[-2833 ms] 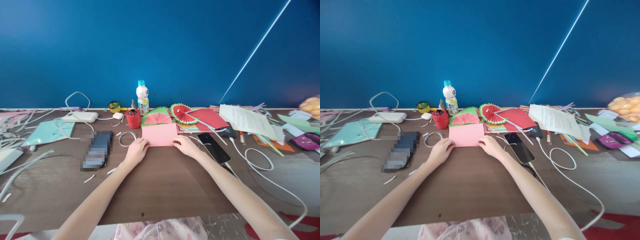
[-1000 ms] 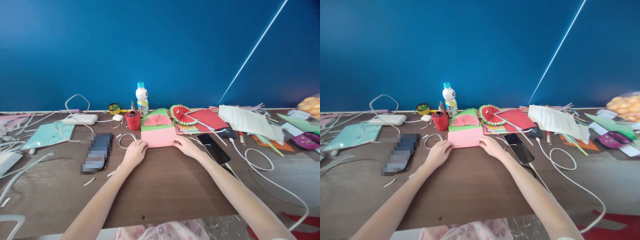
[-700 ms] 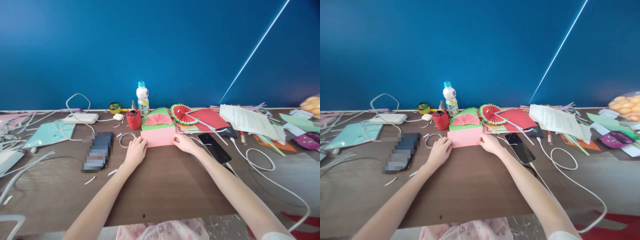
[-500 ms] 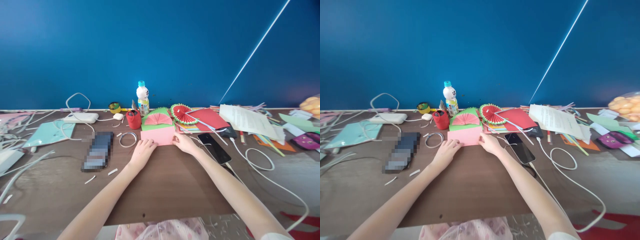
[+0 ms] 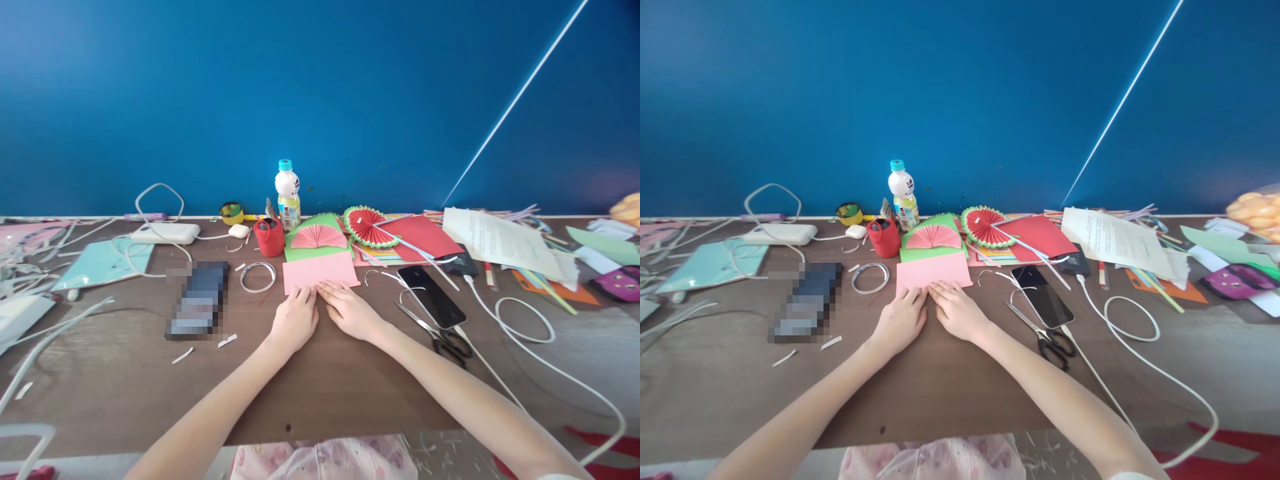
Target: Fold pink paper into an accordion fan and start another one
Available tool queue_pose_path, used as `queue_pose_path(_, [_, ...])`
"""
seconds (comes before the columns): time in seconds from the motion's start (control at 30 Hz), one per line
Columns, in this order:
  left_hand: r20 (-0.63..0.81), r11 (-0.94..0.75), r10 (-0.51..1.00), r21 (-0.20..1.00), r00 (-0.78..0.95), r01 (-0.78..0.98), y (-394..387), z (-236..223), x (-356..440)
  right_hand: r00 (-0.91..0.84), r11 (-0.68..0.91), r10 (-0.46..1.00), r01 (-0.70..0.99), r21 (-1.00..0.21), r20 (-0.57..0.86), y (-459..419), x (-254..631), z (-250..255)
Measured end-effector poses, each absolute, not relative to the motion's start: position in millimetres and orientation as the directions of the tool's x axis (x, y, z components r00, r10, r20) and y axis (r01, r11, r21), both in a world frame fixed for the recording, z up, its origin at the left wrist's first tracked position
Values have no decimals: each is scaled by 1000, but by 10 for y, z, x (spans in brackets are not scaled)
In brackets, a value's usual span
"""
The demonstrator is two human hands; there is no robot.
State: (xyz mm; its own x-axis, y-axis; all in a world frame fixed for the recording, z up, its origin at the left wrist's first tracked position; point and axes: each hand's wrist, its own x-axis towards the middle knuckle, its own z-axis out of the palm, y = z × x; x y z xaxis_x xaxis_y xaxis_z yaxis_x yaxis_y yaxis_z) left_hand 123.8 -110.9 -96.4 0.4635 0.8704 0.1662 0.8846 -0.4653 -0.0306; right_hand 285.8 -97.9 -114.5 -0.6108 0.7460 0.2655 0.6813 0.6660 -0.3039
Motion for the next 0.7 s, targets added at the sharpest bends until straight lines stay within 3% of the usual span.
queue_pose_path(0.43, [189, -487, 862, 47, 471, 872, -1124, -963, 1131, -464, 501, 866, 802, -326, 188, -1066, 3369, -1084])
queue_pose_path(0.7, [295, -527, 823, 82, 485, 846, -1028, -1000, 935, -445, 532, 839, 792, -300, 313, -948, 3346, -1112])
